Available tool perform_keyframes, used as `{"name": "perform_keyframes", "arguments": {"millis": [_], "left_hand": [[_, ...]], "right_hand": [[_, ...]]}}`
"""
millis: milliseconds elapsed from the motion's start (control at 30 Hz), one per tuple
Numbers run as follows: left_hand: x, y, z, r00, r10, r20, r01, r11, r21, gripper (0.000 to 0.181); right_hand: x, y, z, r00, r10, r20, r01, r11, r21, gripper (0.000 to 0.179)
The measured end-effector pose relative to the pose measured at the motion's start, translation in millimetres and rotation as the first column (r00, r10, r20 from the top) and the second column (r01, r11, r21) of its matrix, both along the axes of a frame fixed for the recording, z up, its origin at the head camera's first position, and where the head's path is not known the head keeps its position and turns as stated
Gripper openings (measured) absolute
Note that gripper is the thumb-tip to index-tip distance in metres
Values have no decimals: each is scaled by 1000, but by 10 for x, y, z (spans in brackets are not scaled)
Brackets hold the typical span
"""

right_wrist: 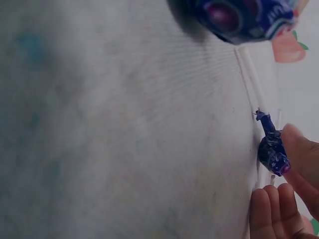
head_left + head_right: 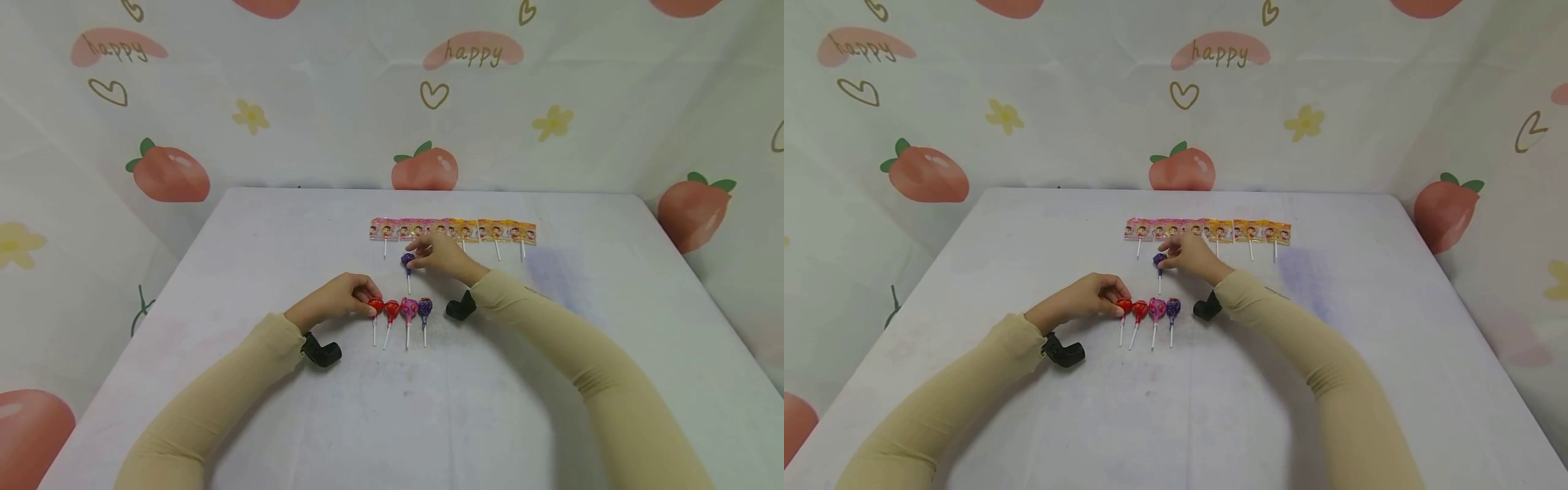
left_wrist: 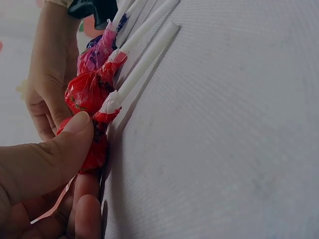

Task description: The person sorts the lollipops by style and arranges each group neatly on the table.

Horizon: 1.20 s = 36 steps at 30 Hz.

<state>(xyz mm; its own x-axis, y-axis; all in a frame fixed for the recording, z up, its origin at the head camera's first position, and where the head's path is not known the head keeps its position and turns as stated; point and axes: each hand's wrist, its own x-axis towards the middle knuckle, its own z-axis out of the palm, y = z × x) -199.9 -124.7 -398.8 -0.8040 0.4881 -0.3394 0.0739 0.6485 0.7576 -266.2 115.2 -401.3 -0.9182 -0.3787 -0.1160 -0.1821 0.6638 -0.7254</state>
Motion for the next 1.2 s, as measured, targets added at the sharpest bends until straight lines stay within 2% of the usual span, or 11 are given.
{"name": "perform_keyframes", "arguments": {"millis": [400,667,867,1033,1200], "left_hand": [[9,-2,4,1000,3,1,-3,1000,15,25],[1,12,-12,1000,-1,-6,1,1000,24,25],[-2,20,-14,1000,1,1,-1,1000,29,24],[-1,19,-12,1000,5,5,-5,999,35,25],[10,14,0,1000,12,8,-12,999,32,25]], "right_hand": [[-3,-27,-5,1000,4,-9,-3,999,44,29],[11,22,15,1000,-18,12,18,1000,17,28],[29,99,118,999,-39,13,39,998,-58,27],[42,200,284,996,-79,41,83,987,-134,28],[101,330,456,993,-111,37,116,971,-210,31]]}}
